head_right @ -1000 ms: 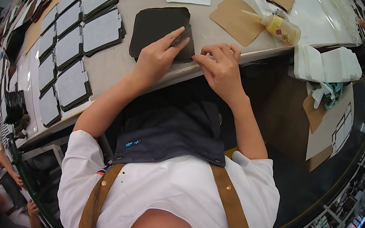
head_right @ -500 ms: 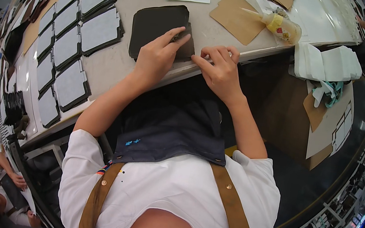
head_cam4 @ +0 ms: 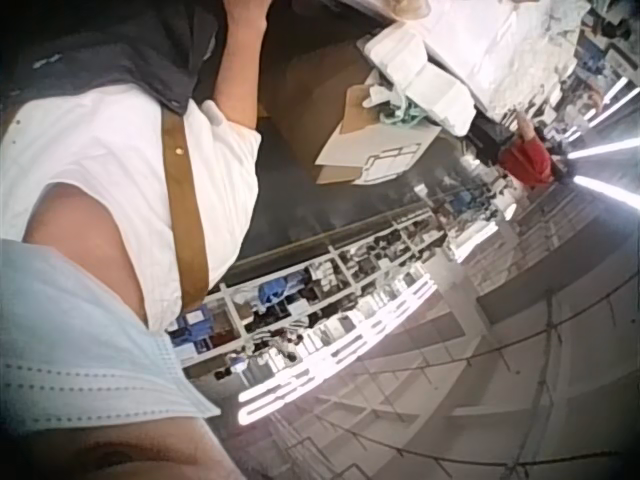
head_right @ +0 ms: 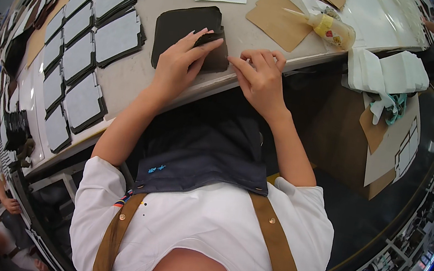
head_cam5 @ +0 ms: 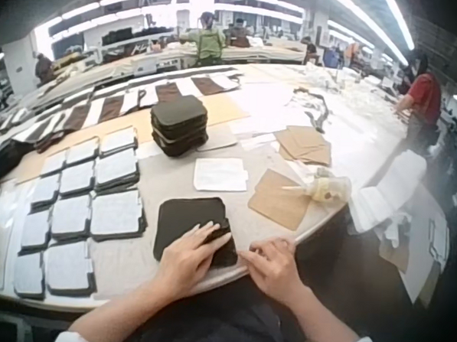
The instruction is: The person assembles small dark pouches by hand at a workbench. They pick up a pouch, fold and press the edges to secure them, and place the finished item into a growing stack. The process is repeated for multiple units throughout the clip.
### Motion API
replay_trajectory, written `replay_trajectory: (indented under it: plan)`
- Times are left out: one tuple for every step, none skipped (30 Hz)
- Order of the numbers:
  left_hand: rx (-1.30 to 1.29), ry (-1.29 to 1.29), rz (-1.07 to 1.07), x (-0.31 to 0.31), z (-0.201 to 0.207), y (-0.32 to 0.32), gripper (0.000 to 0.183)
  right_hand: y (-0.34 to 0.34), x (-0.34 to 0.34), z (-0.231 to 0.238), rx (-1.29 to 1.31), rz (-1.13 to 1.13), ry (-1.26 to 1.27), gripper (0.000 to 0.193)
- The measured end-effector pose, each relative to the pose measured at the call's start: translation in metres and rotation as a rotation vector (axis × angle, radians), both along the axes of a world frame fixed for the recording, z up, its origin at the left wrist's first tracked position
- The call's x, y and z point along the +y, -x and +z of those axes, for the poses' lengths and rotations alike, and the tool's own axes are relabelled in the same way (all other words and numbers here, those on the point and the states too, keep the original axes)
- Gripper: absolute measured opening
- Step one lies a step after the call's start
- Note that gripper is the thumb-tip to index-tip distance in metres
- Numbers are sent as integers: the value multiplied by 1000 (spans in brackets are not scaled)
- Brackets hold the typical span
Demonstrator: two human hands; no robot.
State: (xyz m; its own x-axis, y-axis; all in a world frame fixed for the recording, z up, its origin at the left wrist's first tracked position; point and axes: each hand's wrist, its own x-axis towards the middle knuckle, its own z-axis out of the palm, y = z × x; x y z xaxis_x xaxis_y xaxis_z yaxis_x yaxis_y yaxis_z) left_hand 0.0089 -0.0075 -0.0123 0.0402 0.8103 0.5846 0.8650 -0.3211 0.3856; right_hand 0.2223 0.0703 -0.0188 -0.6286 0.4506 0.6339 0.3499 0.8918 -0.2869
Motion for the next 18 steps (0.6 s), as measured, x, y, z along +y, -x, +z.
replay_trajectory:
  plan:
    - [-26,4,15,-1,1,-1,47,-1,1,1,-6,-2,5,24]
    - [-51,9,30,-1,2,-1,49,-1,1,1,-13,-3,11,22]
    - [-64,16,24,-1,4,-2,51,-1,0,1,-12,-1,11,20]
    - [-77,24,17,-1,7,-3,53,-2,0,0,-10,1,12,19]
    - [-90,32,11,-1,8,-4,56,-2,-1,0,-9,4,12,18]
    - [-79,32,13,-1,8,-4,57,-2,-1,0,-1,3,13,18]
    - [-69,33,14,-1,6,-3,57,-1,-1,0,7,1,14,18]
    - [-58,34,16,-1,5,-3,58,-1,-1,0,15,0,15,18]
    - [-42,41,15,-1,2,-2,58,-1,-1,-1,21,1,15,19]
    - [-25,48,14,-1,-1,0,58,0,-2,-1,28,1,15,19]
    - [-9,55,13,-2,-2,1,57,0,-2,-2,34,2,15,20]
    - [-4,46,-2,-1,-2,1,54,1,-1,-2,41,2,15,20]
    - [2,37,-16,-1,0,2,51,2,-1,-2,47,3,14,21]
    - [8,28,-31,-1,2,2,48,3,-1,-2,53,4,13,22]
    - [-4,23,-27,-1,6,-1,46,4,-2,-2,55,4,17,22]
    - [-16,18,-23,-3,10,-5,44,5,-2,-1,58,3,21,23]
    - [-29,13,-19,-3,13,-7,42,5,-2,-1,60,2,24,23]
    - [-6,-2,-15,-3,12,-7,41,6,-2,0,59,4,26,23]
